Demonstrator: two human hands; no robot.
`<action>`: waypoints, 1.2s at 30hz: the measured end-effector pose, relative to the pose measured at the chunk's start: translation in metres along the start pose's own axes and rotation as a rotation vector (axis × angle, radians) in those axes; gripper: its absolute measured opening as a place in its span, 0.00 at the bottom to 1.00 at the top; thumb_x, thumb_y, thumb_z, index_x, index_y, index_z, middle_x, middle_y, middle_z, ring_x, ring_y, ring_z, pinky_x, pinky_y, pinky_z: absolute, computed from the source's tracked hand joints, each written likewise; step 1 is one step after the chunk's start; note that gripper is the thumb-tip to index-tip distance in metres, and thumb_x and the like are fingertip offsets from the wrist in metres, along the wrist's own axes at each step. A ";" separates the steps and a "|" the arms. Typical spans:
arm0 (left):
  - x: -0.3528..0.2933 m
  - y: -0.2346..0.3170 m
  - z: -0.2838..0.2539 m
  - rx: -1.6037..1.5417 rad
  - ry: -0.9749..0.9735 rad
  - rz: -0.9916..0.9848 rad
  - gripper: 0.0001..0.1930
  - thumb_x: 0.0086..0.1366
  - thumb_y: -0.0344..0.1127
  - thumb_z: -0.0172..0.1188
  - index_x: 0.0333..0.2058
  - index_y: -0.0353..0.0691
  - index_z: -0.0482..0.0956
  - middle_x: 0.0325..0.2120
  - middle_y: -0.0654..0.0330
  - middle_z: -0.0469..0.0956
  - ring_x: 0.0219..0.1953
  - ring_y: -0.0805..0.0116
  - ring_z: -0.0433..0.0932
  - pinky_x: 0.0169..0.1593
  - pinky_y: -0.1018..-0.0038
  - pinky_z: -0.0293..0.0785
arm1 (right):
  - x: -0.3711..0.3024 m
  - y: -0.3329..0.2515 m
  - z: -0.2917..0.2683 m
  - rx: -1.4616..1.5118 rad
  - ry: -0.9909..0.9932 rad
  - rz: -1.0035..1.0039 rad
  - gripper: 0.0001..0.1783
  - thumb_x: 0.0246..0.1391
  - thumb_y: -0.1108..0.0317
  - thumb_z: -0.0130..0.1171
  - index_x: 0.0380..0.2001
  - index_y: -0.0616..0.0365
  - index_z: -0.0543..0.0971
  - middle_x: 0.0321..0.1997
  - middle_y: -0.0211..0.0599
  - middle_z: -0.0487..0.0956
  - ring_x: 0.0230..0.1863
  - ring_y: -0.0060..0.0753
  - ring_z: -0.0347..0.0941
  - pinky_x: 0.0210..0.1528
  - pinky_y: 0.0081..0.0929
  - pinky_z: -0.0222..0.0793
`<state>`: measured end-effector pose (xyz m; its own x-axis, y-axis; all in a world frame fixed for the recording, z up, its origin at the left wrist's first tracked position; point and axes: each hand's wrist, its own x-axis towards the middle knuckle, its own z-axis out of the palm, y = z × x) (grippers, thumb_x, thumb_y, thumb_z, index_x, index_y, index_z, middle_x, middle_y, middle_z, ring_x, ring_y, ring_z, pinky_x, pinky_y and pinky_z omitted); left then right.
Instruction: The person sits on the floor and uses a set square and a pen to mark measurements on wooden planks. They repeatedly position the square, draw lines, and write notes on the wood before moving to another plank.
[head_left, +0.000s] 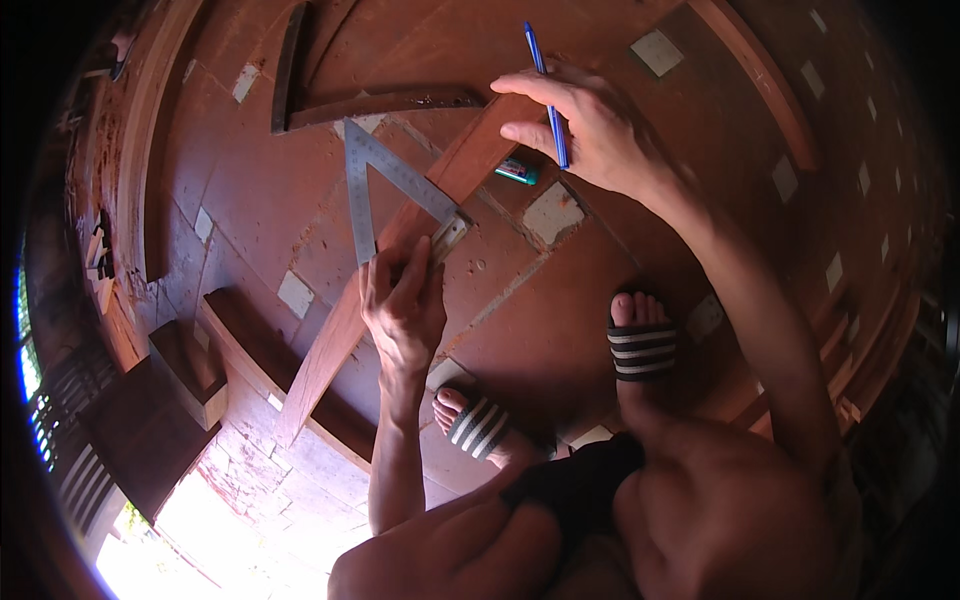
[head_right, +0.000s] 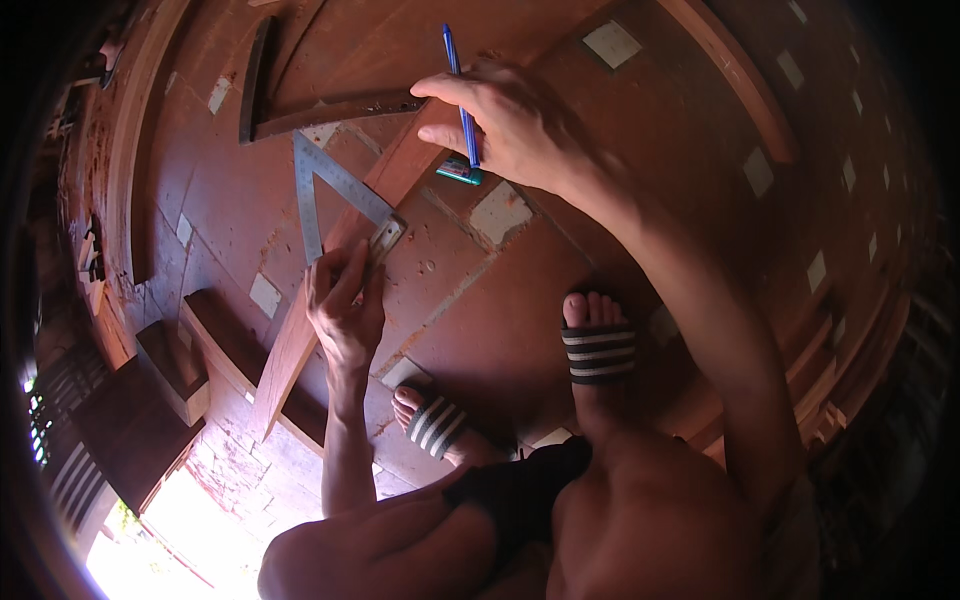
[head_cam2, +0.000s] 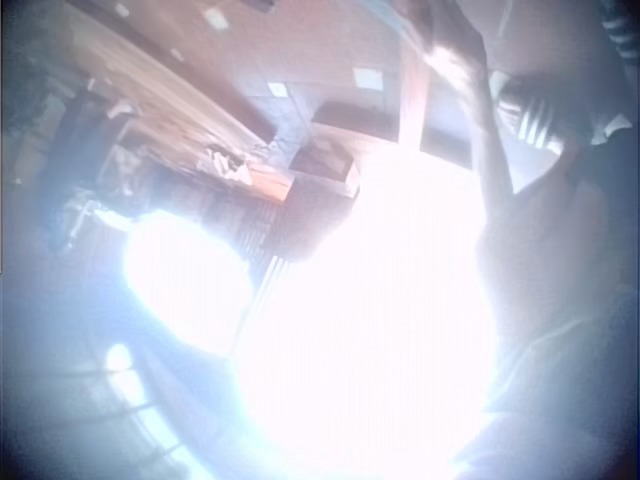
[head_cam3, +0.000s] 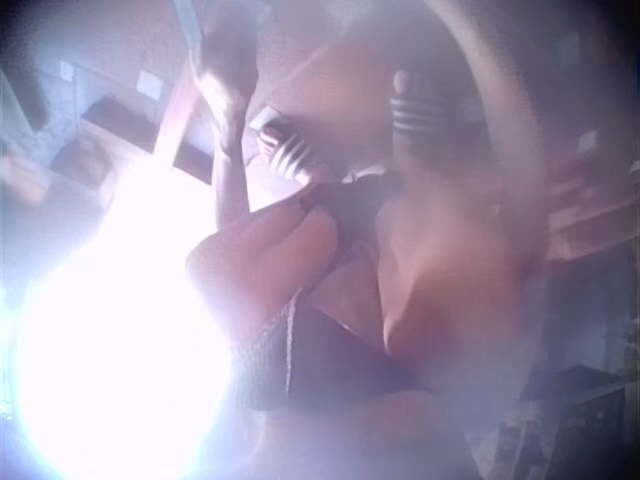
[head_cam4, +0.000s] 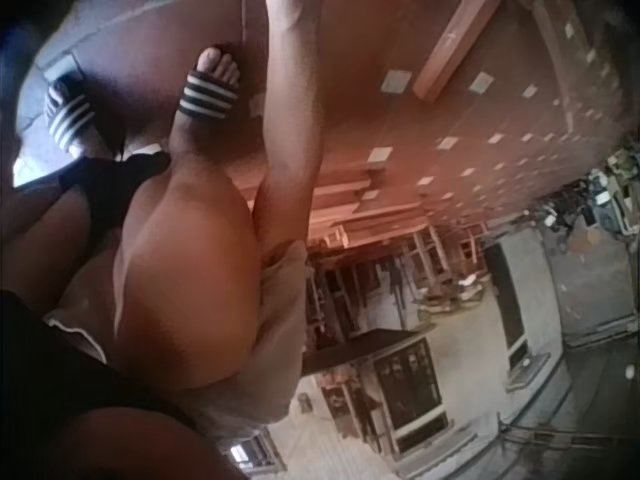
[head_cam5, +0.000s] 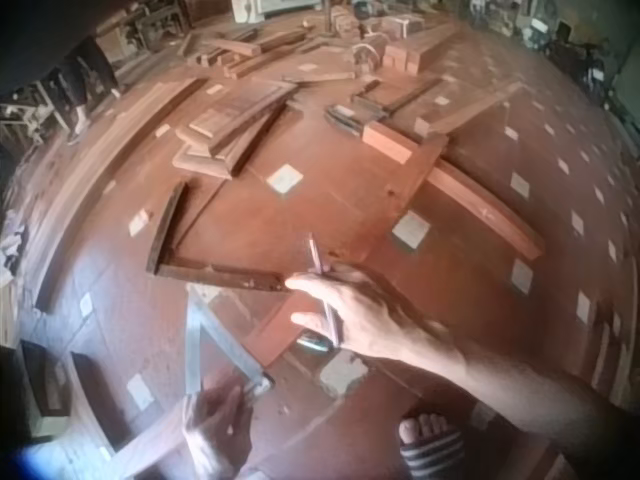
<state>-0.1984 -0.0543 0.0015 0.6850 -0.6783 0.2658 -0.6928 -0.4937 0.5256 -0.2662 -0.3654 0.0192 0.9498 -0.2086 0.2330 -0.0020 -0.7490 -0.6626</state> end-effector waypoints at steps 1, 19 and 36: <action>0.000 0.000 0.000 0.000 -0.002 0.004 0.22 0.52 0.22 0.77 0.48 0.38 0.90 0.37 0.55 0.79 0.39 0.56 0.78 0.43 0.60 0.77 | -0.001 -0.005 0.001 0.067 0.040 0.015 0.25 0.64 0.57 0.69 0.58 0.61 0.81 0.54 0.46 0.86 0.54 0.45 0.84 0.57 0.37 0.79; 0.000 0.001 0.000 0.001 -0.020 -0.007 0.23 0.51 0.22 0.76 0.49 0.39 0.89 0.39 0.56 0.80 0.40 0.55 0.79 0.45 0.59 0.78 | 0.002 -0.051 0.031 0.552 -0.060 0.287 0.15 0.67 0.63 0.67 0.45 0.65 0.88 0.34 0.32 0.88 0.35 0.17 0.81 0.38 0.21 0.77; 0.002 0.003 -0.005 0.031 -0.088 -0.024 0.23 0.54 0.25 0.75 0.51 0.41 0.87 0.42 0.57 0.79 0.42 0.53 0.78 0.46 0.59 0.79 | -0.006 -0.082 0.028 0.383 -0.157 0.316 0.13 0.65 0.64 0.67 0.43 0.64 0.88 0.34 0.48 0.88 0.34 0.36 0.87 0.37 0.31 0.79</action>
<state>-0.1982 -0.0548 0.0080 0.6800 -0.7105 0.1812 -0.6842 -0.5259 0.5053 -0.2625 -0.2849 0.0520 0.9569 -0.2687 -0.1100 -0.2091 -0.3748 -0.9032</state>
